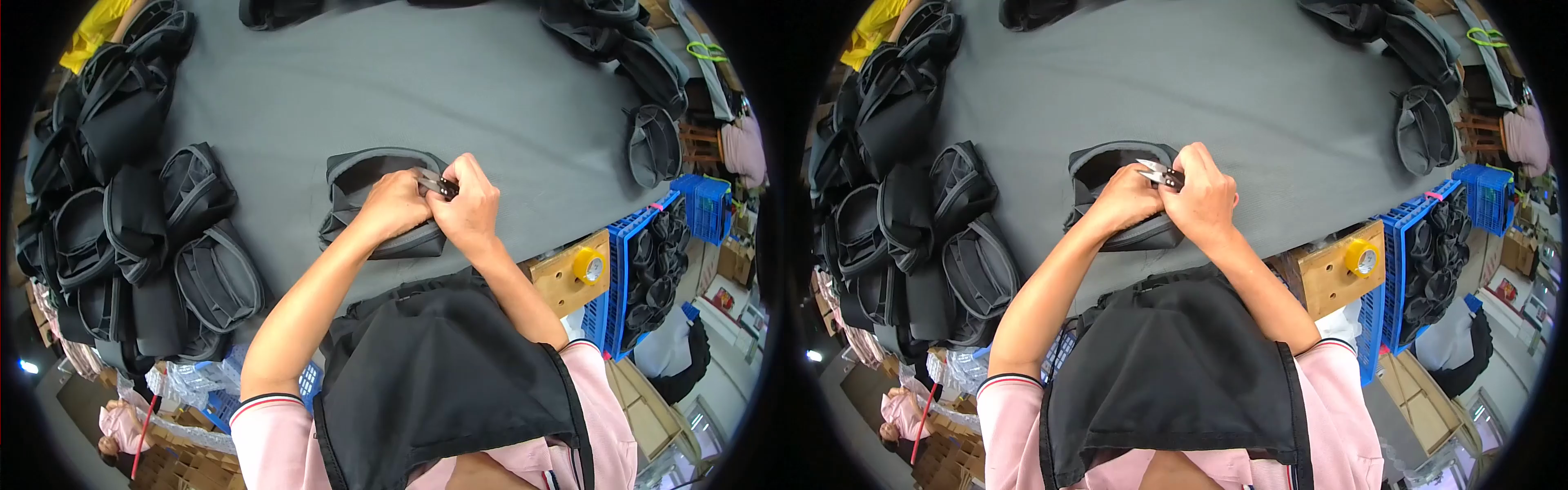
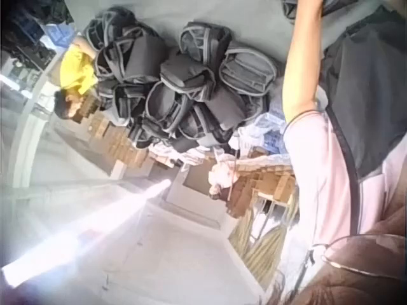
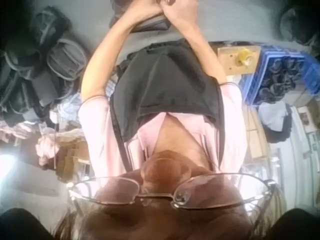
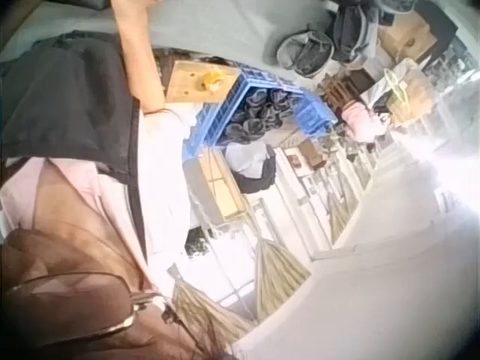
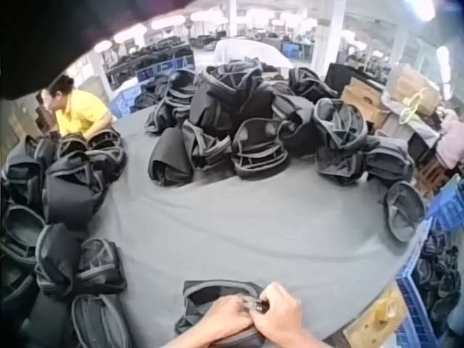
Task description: Inspecting and trimming loose threads from black textile bags using snips.
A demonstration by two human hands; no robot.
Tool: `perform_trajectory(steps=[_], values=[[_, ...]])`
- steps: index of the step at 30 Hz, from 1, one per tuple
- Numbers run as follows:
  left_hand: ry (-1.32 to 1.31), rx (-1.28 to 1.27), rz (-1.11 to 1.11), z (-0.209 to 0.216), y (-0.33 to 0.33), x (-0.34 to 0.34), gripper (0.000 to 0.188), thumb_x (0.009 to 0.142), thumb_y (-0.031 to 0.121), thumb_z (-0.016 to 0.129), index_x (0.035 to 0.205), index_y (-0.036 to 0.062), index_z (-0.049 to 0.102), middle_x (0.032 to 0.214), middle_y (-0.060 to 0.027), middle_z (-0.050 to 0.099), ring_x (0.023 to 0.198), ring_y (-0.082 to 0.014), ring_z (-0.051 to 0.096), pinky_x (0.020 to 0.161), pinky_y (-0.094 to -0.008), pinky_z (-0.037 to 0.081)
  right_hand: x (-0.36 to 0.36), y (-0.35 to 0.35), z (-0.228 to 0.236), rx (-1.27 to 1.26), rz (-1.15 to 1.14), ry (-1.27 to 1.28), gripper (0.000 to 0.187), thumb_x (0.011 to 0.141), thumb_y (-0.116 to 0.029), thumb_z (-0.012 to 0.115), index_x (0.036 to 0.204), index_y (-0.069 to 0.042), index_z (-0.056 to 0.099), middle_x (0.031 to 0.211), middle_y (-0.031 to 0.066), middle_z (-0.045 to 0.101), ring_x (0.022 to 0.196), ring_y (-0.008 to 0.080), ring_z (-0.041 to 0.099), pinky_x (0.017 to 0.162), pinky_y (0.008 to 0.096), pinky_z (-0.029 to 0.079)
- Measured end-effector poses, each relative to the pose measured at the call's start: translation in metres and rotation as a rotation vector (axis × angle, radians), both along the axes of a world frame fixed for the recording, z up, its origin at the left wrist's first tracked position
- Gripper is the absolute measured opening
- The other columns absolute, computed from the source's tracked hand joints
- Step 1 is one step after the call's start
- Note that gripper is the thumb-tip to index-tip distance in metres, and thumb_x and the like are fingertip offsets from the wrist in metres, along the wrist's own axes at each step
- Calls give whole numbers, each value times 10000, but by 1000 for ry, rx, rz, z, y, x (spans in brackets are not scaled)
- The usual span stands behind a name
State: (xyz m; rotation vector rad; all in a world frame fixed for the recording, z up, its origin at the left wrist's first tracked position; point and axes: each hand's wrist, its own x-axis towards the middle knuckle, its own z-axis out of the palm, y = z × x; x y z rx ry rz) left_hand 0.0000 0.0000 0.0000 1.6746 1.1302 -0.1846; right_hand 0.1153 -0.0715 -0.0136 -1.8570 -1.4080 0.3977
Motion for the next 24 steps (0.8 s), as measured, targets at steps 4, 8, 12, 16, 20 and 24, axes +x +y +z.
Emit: perform_trajectory(steps=[4,8,12,16,20,24], values=[[-62,18,-43,-5,-6,13,320,672,235,613,886,-2,635,866,-190,649,847,-347,619,744,-414,481,8,6,-6,53,-52,-92,223,616,63,563,783,-36,455,809,96,514,591,299,548,504,390,429],[89,174,-134,4,-3,30,314,708,286,639,864,13,641,846,-156,660,835,-330,627,742,-428,477,24,4,2,-50,-83,392,193,715,43,587,864,-38,496,811,43,513,572,148,526,481,279,423],[153,289,-246,6,-5,41,294,758,267,617,923,25,604,842,-173,656,845,-326,633,758,-449,474,39,-21,-9,-43,-237,835,188,803,-39,627,946,-22,507,754,-11,502,623,43,456,540,207,405],[110,306,-238,-7,-3,44,326,763,217,588,1003,3,538,882,-211,643,888,-374,611,804,-459,461,43,-48,-33,-112,-264,758,246,806,-55,632,1014,-18,505,728,-3,510,620,47,450,567,196,382],[-135,6,-111,-17,13,24,375,772,182,586,1073,-29,515,1038,-234,602,1020,-372,561,880,-425,425,42,-49,-24,-80,-244,800,228,797,-55,641,996,-15,538,764,-2,522,648,54,465,600,199,399],[-357,-259,57,2,15,13,362,798,98,615,1126,-25,523,1106,-147,595,1044,-215,552,897,-331,416,43,-46,-13,-37,-51,685,241,756,-31,669,978,-21,573,836,13,521,650,64,482,588,209,412]])
